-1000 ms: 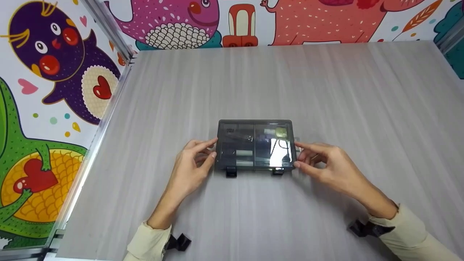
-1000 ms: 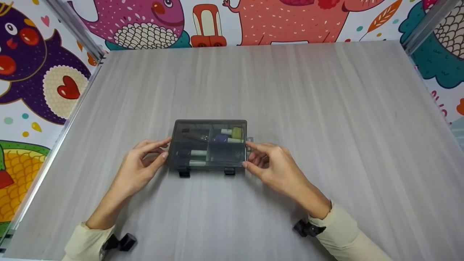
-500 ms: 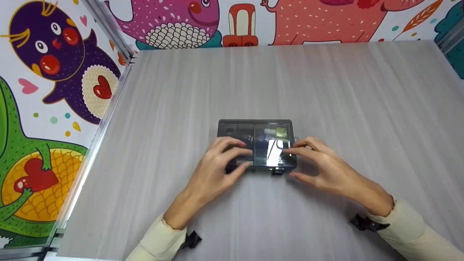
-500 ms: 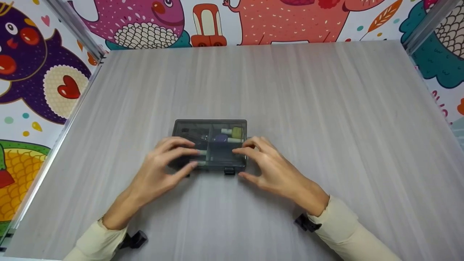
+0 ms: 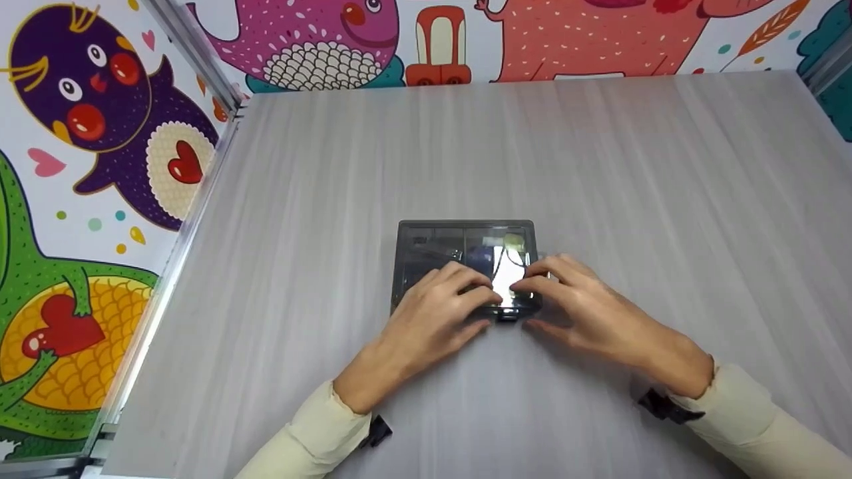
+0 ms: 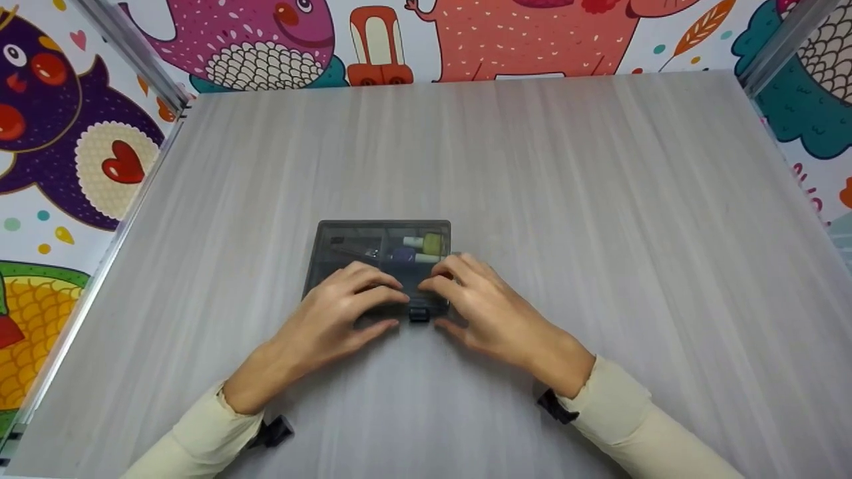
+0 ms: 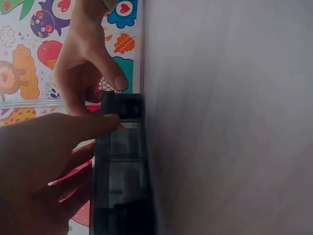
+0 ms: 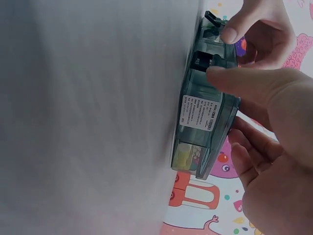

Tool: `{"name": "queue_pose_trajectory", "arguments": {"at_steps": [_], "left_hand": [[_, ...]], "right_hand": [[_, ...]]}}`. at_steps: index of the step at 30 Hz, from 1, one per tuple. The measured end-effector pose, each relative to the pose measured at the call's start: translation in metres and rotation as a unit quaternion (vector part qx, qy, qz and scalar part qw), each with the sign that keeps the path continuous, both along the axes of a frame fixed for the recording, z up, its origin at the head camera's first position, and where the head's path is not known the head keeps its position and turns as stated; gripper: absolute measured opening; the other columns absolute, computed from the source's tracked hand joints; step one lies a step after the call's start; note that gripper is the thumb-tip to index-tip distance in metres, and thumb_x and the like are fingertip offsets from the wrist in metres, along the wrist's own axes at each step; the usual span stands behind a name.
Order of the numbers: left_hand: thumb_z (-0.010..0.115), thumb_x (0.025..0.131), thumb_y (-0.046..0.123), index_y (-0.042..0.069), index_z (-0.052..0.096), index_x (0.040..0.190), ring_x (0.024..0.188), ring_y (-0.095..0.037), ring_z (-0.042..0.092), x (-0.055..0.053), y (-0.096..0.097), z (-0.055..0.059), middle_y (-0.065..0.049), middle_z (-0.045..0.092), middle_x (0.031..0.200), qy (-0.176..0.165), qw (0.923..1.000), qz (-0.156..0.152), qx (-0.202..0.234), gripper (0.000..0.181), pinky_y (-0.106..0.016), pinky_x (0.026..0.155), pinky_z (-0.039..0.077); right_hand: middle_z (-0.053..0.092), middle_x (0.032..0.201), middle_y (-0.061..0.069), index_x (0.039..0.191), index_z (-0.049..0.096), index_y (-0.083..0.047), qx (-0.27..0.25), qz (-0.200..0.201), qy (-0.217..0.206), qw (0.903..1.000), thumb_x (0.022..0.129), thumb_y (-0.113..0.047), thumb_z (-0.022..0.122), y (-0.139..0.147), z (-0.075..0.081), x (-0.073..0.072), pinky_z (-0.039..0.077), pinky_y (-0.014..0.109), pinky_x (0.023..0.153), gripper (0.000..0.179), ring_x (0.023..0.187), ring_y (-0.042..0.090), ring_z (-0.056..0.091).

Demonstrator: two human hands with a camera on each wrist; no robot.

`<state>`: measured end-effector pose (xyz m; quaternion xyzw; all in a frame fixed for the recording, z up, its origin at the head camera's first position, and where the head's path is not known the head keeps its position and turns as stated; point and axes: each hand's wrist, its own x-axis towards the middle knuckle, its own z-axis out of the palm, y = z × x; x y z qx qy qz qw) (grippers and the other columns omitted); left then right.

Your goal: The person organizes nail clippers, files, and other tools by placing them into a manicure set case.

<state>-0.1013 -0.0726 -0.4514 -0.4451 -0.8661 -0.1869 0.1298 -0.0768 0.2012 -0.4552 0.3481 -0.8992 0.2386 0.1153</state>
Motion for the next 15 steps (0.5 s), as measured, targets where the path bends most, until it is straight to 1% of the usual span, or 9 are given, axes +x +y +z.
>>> {"name": "queue_pose_trajectory", "arguments": {"at_steps": [3,7,11,15], "left_hand": [[0.09,0.089,0.025,0.024,0.079,0.115,0.111,-0.014,0.066,-0.001,0.005,-0.001,0.006,0.075,0.119,0.039,0.9992,0.003,-0.008,0.028,-0.03,0.086,0.057],[0.088,0.09,0.021,0.022,0.078,0.114,0.105,-0.015,0.067,-0.003,0.011,-0.004,0.005,0.075,0.115,0.089,0.996,0.006,-0.012,0.026,-0.028,0.079,0.055],[0.084,0.092,0.021,0.021,0.078,0.113,0.103,-0.015,0.067,-0.003,0.016,-0.006,0.004,0.074,0.113,0.118,0.9928,0.011,-0.018,0.022,-0.027,0.076,0.054],[0.085,0.092,0.026,0.02,0.077,0.112,0.102,-0.015,0.066,-0.004,0.017,-0.007,0.004,0.074,0.112,0.132,0.9908,0.016,-0.026,0.023,-0.026,0.075,0.053]], "right_hand": [[0.067,0.123,0.001,0.125,0.074,-0.015,0.005,0.003,0.016,0.9999,0.08,-0.009,0.097,-0.003,0.001,-0.001,0.057,0.037,0.092,0.051,0.114,0.018,0.061],[0.066,0.119,0.001,0.123,0.073,-0.013,0.013,0.011,0.041,0.999,0.079,-0.006,0.097,-0.007,0.001,-0.002,0.057,0.037,0.094,0.051,0.111,0.019,0.061],[0.066,0.116,0.002,0.122,0.072,-0.011,0.019,0.018,0.06,0.9979,0.078,-0.004,0.096,-0.01,0.001,-0.003,0.057,0.038,0.094,0.051,0.109,0.021,0.062],[0.067,0.115,0.003,0.121,0.07,-0.009,0.027,0.017,0.069,0.9971,0.08,-0.006,0.095,-0.012,0.0,-0.003,0.058,0.038,0.092,0.048,0.107,0.021,0.062]]}}
